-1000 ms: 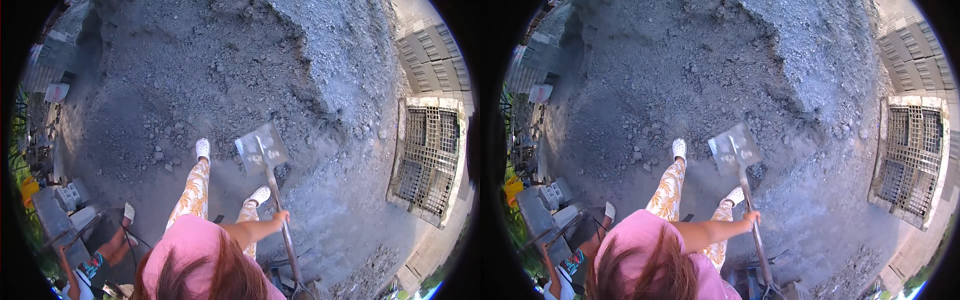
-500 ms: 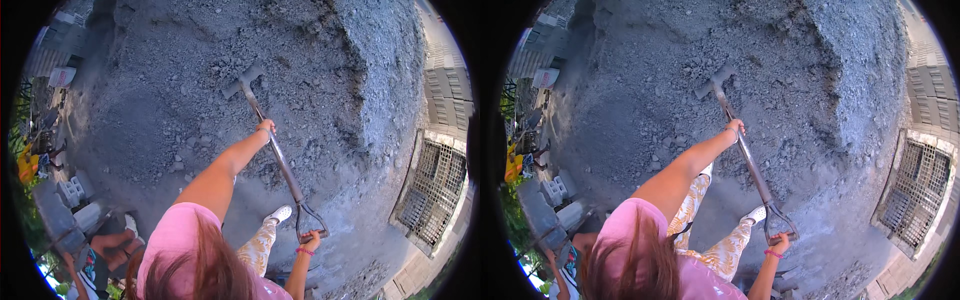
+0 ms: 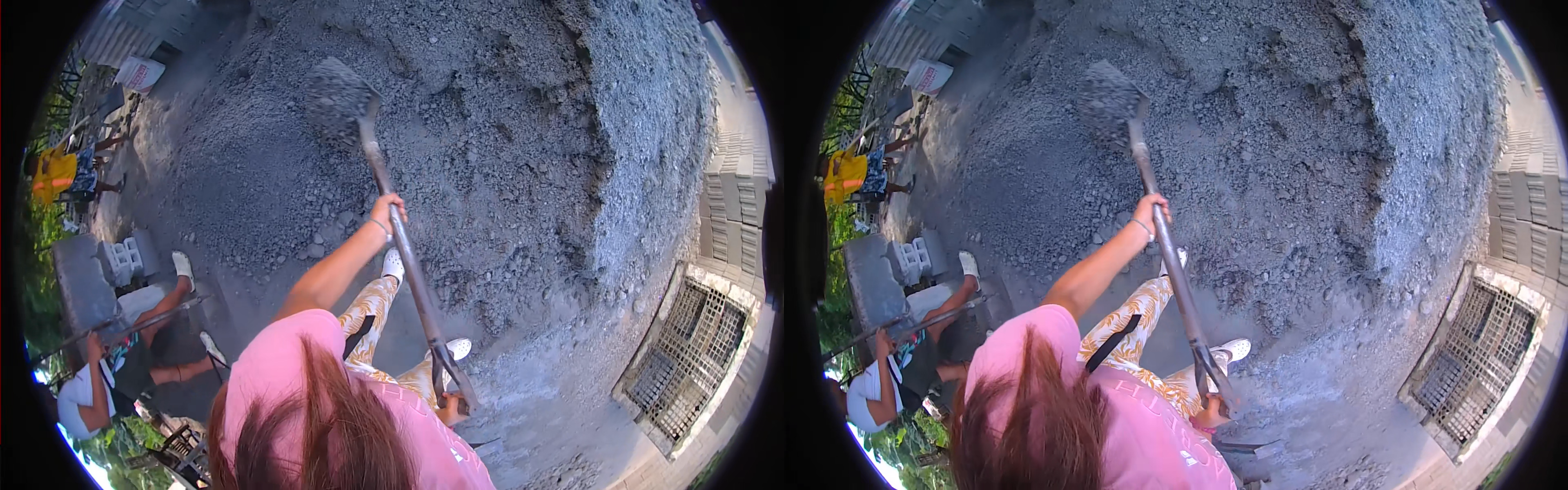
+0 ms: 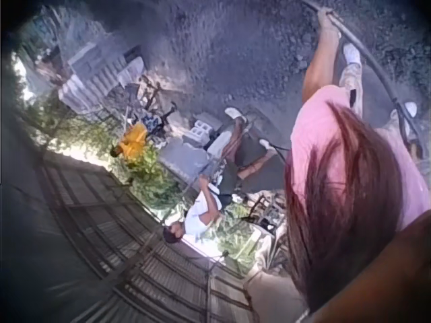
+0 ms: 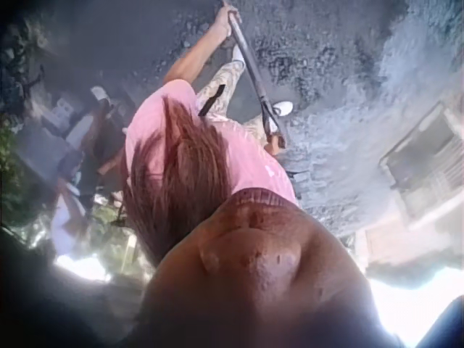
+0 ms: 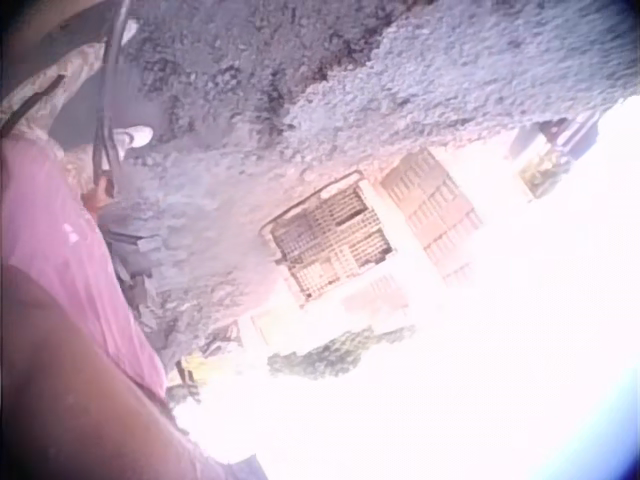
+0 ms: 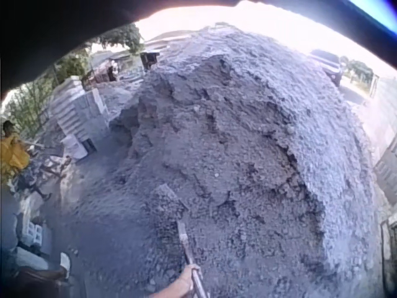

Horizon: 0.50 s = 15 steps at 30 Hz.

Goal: Shovel gravel or small stones from a large pile into a container or different location.

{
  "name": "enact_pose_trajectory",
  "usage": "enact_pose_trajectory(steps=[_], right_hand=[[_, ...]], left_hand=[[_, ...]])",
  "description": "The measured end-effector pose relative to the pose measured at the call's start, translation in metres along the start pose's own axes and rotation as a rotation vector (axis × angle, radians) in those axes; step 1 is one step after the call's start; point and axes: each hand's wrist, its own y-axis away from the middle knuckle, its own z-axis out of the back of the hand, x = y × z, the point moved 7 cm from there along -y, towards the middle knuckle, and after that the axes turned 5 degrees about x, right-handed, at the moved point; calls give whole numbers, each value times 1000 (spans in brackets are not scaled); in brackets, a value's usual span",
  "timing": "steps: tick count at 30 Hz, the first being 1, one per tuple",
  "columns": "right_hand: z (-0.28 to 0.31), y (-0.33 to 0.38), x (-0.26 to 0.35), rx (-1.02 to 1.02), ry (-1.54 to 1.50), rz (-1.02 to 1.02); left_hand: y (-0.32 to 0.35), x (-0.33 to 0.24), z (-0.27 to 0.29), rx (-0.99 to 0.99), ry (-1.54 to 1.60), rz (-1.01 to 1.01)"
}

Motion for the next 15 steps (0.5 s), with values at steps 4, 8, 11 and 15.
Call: enact_pose_trajectory(steps=[4, 8, 11, 15], right_hand=[[-54, -58, 102, 162, -24, 296], [-52, -84, 123, 64, -353, 293], [-46, -75, 97, 172, -397, 225], [13, -44, 22, 49, -388, -89]], left_hand=[[52, -113, 9, 320, 320, -97], [108, -160, -28, 655, 404, -259], [142, -155, -33, 597, 322, -375], [102, -56, -25, 278, 125, -262]])
